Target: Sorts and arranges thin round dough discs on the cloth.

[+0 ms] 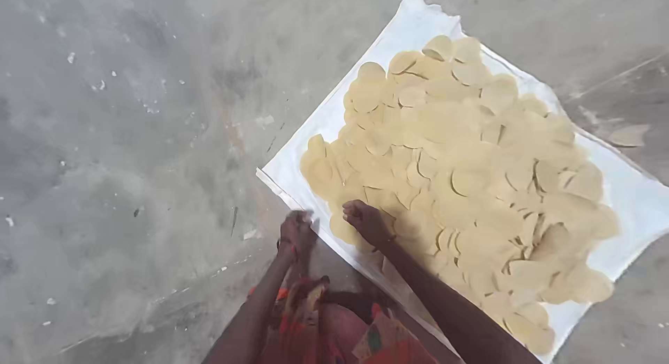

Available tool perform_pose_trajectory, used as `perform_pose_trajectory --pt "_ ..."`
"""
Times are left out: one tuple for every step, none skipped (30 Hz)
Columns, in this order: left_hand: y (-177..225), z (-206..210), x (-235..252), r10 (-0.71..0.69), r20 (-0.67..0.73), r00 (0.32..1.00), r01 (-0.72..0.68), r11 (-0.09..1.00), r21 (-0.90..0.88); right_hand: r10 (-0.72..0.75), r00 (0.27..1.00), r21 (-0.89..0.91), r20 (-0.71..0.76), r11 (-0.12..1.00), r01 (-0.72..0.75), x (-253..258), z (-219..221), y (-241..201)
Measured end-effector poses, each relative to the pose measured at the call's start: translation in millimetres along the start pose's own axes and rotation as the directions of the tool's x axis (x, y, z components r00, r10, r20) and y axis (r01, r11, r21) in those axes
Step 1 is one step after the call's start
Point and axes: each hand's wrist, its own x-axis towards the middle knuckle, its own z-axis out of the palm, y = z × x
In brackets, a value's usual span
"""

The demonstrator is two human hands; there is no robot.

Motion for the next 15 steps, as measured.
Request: perform_pose_trajectory --pt "9.5 -5.5 37.8 0.033 -0.069 0.997 -0.035 0.999 -0.016 -0.029 0.999 0.012 -0.024 0.999 0.029 2.0 -6.6 6.5" --pt "17.7 -9.0 73.3 0.061 -0.133 0.989 -0.066 0.997 -0.031 -0.060 0.998 0.013 -0.030 0.998 0.060 3.2 -13.9 11.7" --pt "25.0 -11.8 105.9 0.086 -0.184 0.979 -0.093 0.995 -0.030 -0.088 0.996 0.013 -0.035 0.996 0.088 3.7 -21.3 15.4" --pt "34.1 -15.8 132.1 0.095 -0.208 0.974 -0.100 0.995 -0.014 -0.121 0.992 0.027 -0.047 0.992 0.122 3.7 -28.1 17.8" --pt "43.7 -20.3 155.0 0.086 -0.205 0.975 -0.082 0.996 0.028 -0.156 0.986 0.037 -0.064 0.987 0.159 5.6 -35.3 21.4" --pt "50.9 -22.8 173.1 0.065 -0.182 0.981 -0.051 0.995 0.083 -0.187 0.980 0.049 -0.068 0.980 0.191 8.2 -44.3 25.4" --pt "54.9 -22.8 186.3 0.031 -0.162 0.986 -0.011 0.992 0.124 -0.215 0.975 0.041 -0.061 0.975 0.218 12.6 -56.5 28.2" --pt "57.5 -21.3 197.1 0.001 -0.154 0.988 0.026 0.985 0.171 -0.223 0.974 0.013 -0.042 0.975 0.224 20.0 -73.0 27.7" --pt "56.9 -17.6 203.3 -0.026 -0.159 0.987 0.059 0.977 0.207 -0.236 0.971 -0.029 -0.039 0.972 0.235 28.2 -90.1 25.9" --pt "56.4 -12.9 203.5 -0.054 -0.162 0.985 0.091 0.968 0.233 -0.248 0.967 -0.069 -0.050 0.967 0.244 36.5 -106.6 23.1" --pt "55.2 -8.6 202.9 -0.068 -0.171 0.983 0.109 0.964 0.242 -0.271 0.960 -0.117 -0.073 0.958 0.262 46.9 -123.2 20.9" --pt "56.6 -6.0 201.0 -0.069 -0.169 0.983 0.109 0.963 0.245 -0.317 0.942 -0.172 -0.110 0.939 0.296 58.8 -140.2 18.2" --pt "60.2 -6.6 202.6 -0.061 -0.163 0.985 0.101 0.964 0.247 -0.361 0.922 -0.217 -0.139 0.920 0.327 72.6 -158.3 13.3" --pt "60.1 -7.0 203.6 -0.064 -0.155 0.986 0.103 0.962 0.254 -0.384 0.911 -0.243 -0.150 0.908 0.342 82.5 -172.8 8.2" --pt "59.8 -8.3 202.7 -0.074 -0.142 0.987 0.108 0.962 0.250 -0.389 0.909 -0.250 -0.150 0.905 0.345 87.9 -183.6 2.9"
